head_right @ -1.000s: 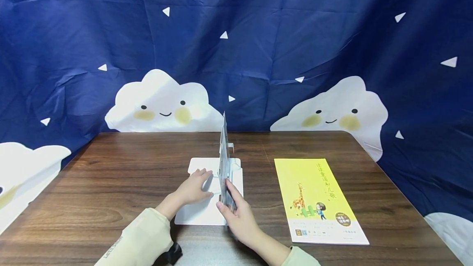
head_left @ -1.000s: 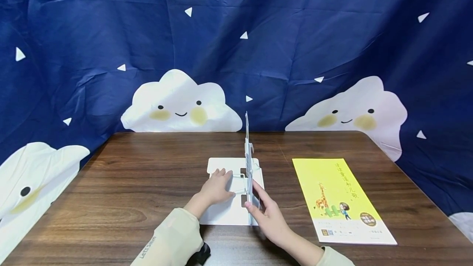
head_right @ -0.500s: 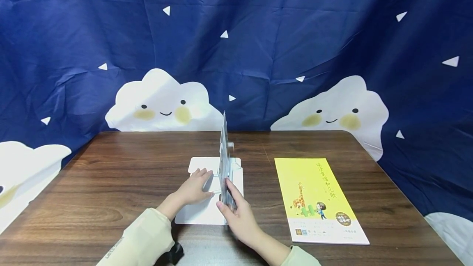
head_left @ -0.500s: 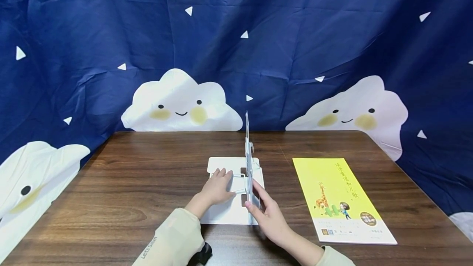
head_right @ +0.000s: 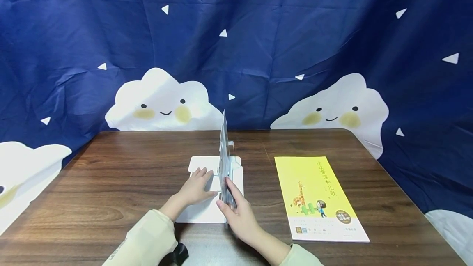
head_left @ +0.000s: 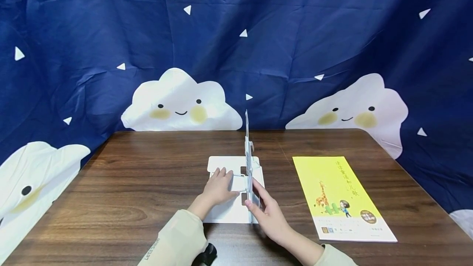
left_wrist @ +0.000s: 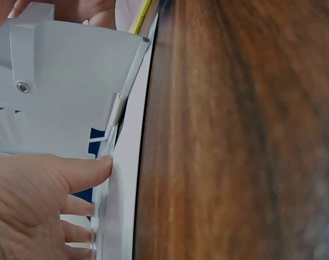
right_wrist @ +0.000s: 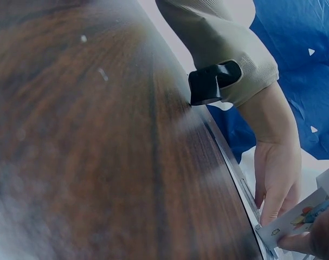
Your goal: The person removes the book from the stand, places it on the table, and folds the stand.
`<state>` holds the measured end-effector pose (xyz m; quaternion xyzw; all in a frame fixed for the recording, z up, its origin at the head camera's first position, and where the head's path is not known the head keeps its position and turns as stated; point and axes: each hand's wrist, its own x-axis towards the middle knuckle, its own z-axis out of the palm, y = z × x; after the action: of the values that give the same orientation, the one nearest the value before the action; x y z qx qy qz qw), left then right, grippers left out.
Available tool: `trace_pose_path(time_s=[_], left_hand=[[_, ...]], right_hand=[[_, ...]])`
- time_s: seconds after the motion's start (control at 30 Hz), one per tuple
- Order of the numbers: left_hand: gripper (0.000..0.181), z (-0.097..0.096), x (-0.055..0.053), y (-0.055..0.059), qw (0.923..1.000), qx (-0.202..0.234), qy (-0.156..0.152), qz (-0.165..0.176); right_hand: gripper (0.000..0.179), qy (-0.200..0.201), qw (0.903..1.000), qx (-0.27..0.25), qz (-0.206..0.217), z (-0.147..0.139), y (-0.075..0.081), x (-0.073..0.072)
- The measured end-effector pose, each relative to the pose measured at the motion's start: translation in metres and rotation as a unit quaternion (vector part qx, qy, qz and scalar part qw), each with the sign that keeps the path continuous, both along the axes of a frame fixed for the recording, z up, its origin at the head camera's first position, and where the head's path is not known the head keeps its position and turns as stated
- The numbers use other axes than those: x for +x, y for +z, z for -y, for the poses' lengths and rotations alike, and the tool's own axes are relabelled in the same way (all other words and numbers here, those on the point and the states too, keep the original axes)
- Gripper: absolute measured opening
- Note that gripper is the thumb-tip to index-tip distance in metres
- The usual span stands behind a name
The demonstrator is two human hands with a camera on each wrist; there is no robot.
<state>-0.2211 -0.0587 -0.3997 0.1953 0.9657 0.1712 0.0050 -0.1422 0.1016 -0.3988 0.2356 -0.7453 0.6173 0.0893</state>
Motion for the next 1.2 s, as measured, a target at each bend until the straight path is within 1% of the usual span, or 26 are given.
trace_pose_path(time_s=[0.27,0.5,0.63,0.77,0.9,1.0,1.2], left_hand=[[0.062,-0.0023,0.0016,0.0026,0.9999,0.007,0.006,0.005],[0.062,-0.0024,0.002,0.0025,0.9999,0.01,0.01,0.007],[0.062,-0.0025,0.003,0.0031,0.9998,0.014,0.011,0.012],[0.062,-0.0027,0.0028,0.0026,0.9998,0.014,0.012,0.012],[0.064,-0.0024,0.0014,0.002,0.9997,0.019,0.012,0.01],[0.065,-0.0012,0.0001,0.0015,0.9992,0.035,0.011,0.013],[0.064,0.0026,-0.0029,0.0034,0.9961,0.088,0.002,0.013]], right_hand=[[0.052,0.002,1.0,-0.001,0.009,0.0002,0.0017,0.0003],[0.053,-0.008,0.9999,0.011,0.003,0.0007,0.0005,-0.0002],[0.053,-0.011,0.9998,0.016,0.01,0.0003,-0.0008,-0.0005],[0.054,-0.013,0.9995,0.022,0.018,-0.0002,-0.0014,-0.0006],[0.054,-0.013,0.9995,0.027,0.011,-0.0004,-0.0009,-0.0008],[0.054,-0.011,0.9995,0.028,0.008,-0.0002,-0.0008,-0.0007],[0.055,-0.001,0.9993,0.007,0.037,0.0013,-0.0007,-0.0011]])
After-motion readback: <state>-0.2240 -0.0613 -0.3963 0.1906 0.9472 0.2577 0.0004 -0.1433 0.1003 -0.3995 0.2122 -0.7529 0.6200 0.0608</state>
